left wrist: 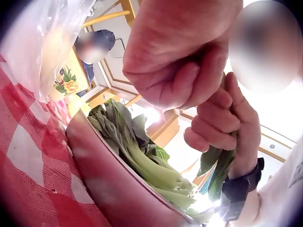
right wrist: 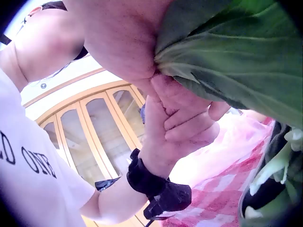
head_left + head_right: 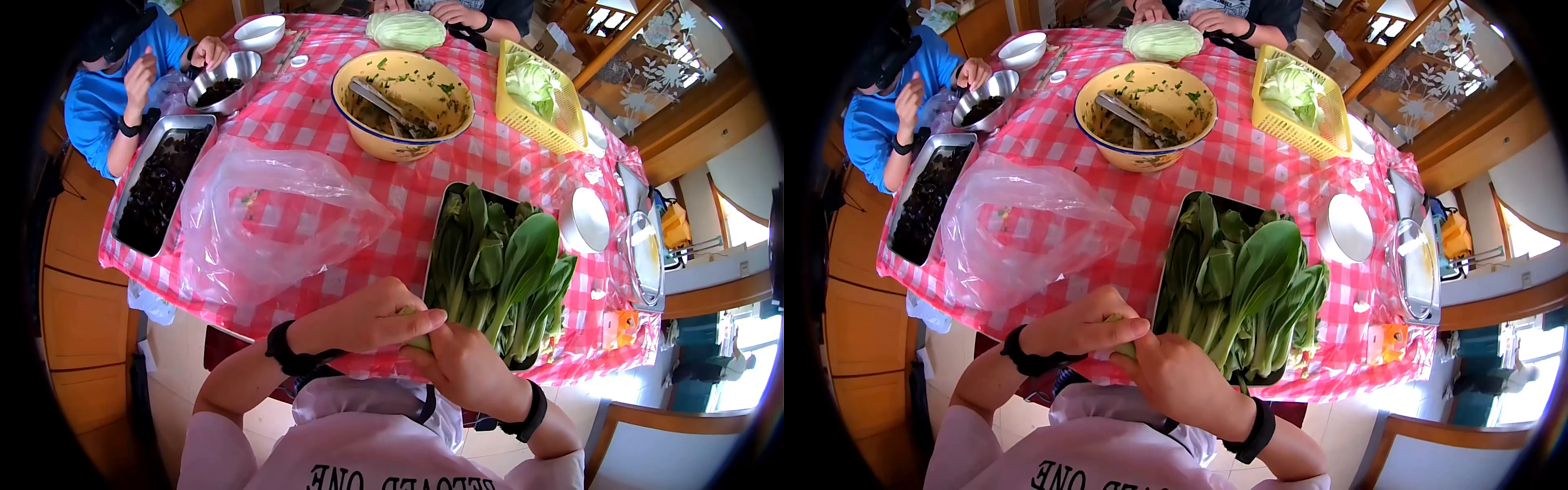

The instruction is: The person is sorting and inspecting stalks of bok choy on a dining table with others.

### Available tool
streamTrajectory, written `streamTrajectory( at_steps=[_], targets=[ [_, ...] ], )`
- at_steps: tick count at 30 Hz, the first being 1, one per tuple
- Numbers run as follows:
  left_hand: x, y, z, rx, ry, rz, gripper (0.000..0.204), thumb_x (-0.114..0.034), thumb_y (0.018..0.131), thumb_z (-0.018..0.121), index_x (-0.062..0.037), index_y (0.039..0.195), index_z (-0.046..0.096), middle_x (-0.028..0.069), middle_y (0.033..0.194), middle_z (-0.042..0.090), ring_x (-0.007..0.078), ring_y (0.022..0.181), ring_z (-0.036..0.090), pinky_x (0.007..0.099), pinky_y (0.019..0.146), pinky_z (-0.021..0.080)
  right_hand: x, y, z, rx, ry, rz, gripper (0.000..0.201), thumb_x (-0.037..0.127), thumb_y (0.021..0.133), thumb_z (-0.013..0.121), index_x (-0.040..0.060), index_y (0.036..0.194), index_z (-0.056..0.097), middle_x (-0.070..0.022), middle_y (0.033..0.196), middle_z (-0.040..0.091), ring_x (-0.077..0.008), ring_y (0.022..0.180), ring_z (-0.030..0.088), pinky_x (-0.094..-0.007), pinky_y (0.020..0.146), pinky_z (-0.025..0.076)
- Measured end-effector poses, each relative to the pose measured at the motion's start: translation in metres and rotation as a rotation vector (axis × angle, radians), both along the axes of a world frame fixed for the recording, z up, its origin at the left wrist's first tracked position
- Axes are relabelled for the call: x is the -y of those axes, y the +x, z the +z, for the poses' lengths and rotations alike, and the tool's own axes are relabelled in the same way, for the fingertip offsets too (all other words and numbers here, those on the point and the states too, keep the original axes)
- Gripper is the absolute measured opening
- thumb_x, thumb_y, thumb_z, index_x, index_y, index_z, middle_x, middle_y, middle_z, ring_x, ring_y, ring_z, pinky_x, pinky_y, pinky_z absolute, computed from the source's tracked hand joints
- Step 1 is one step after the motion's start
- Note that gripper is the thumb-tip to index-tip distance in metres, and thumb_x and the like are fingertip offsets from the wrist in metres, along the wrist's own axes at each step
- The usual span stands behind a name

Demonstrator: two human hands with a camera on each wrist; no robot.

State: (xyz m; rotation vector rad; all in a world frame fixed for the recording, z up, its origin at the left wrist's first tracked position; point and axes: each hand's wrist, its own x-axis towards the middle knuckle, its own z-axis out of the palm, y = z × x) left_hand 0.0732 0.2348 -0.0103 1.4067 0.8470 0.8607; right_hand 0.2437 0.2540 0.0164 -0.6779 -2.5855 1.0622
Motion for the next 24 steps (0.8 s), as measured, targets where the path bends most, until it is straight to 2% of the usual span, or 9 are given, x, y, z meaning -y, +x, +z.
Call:
streamTrajectory(
  at_steps=[2,7,12,13,15,16,18,21,24],
  targets=[
    [0.000,0.000,0.000,0.057,-0.089,-0.020,0.050,-0.032,0.089,0.042,0.0003,0.051,0.042,0.0026,0.044,0.035,0.0075,0.043,0.032,0.0298,0.041,0.024,0.001,0.001,0.001,0.021,-0.033,-0.005,0.025,0.015,0.079,0.058,-0.0031,0.088,0.044,-0.0171,0.059,0.050,-0.0356,0.053,0.051,-0.0401,0.046,0.040],
    [0.001,0.002,0.009,0.085,-0.176,-0.015,0.051,-0.035,0.089,0.043,-0.0006,0.051,0.039,-0.0003,0.047,0.029,0.0068,0.046,0.027,0.0280,0.042,0.023,-0.002,0.000,0.010,0.086,-0.154,-0.020,0.025,0.016,0.080,0.056,-0.0050,0.086,0.043,-0.0192,0.057,0.050,-0.0339,0.053,0.052,-0.0398,0.047,0.040],
    [-0.001,-0.003,0.005,-0.035,-0.169,-0.032,0.044,-0.032,0.087,0.045,-0.0017,0.056,0.043,-0.0013,0.046,0.035,0.0062,0.043,0.033,0.0226,0.040,0.026,-0.008,0.002,0.018,0.072,-0.563,-0.045,0.021,0.017,0.086,0.048,-0.0012,0.096,0.044,-0.0166,0.063,0.052,-0.0304,0.056,0.052,-0.0356,0.051,0.039],
    [-0.001,-0.006,0.004,-0.029,-0.134,-0.034,0.043,-0.035,0.085,0.047,-0.0022,0.057,0.043,-0.0005,0.047,0.035,0.0071,0.043,0.034,0.0232,0.041,0.026,-0.008,0.003,0.017,0.072,-0.564,-0.046,0.021,0.017,0.086,0.048,-0.0012,0.096,0.044,-0.0166,0.063,0.052,-0.0304,0.056,0.052,-0.0356,0.051,0.039],
    [-0.001,-0.006,0.004,-0.022,-0.101,-0.039,0.043,-0.037,0.083,0.049,-0.0028,0.058,0.043,0.0004,0.048,0.036,0.0080,0.044,0.034,0.0238,0.042,0.027,-0.007,0.004,0.013,-0.012,-0.718,-0.034,0.021,0.018,0.089,0.044,-0.0002,0.099,0.045,-0.0077,0.062,0.049,-0.0172,0.053,0.046,-0.0290,0.051,0.037],
    [0.001,-0.006,0.006,-0.117,0.016,0.056,0.044,-0.039,0.082,0.051,-0.0033,0.058,0.042,0.0027,0.047,0.037,0.0105,0.044,0.037,0.0260,0.043,0.029,-0.008,0.005,0.013,-0.013,-0.721,-0.036,0.021,0.018,0.089,0.044,-0.0002,0.099,0.045,-0.0077,0.062,0.049,-0.0172,0.053,0.046,-0.0290,0.051,0.037],
    [0.003,-0.004,0.010,-0.213,0.133,0.147,0.045,-0.040,0.081,0.053,-0.0038,0.057,0.042,0.0050,0.046,0.038,0.0130,0.044,0.039,0.0282,0.044,0.030,-0.009,0.006,0.013,-0.024,-1.023,-0.063,0.020,0.019,0.090,0.043,0.0015,0.099,0.045,0.0003,0.063,0.043,-0.0064,0.055,0.037,-0.0226,0.050,0.033],
    [0.004,-0.002,0.011,-0.261,0.280,0.191,0.033,-0.033,0.076,0.056,-0.0037,0.063,0.046,0.0048,0.053,0.038,0.0155,0.044,0.037,0.0285,0.042,0.029,-0.010,0.007,0.011,-0.011,-1.132,-0.052,0.019,0.019,0.090,0.044,0.0030,0.100,0.046,0.0040,0.064,0.039,-0.0021,0.056,0.033,-0.0190,0.050,0.029],
    [0.003,-0.003,0.004,-0.344,0.426,0.156,0.031,-0.030,0.074,0.059,-0.0038,0.063,0.046,0.0062,0.051,0.039,0.0205,0.043,0.038,0.0295,0.041,0.030,-0.011,0.006,0.017,0.048,-1.068,0.022,0.019,0.018,0.089,0.045,0.0025,0.100,0.045,0.0012,0.066,0.044,-0.0045,0.058,0.038,-0.0209,0.052,0.033]
  ],
)
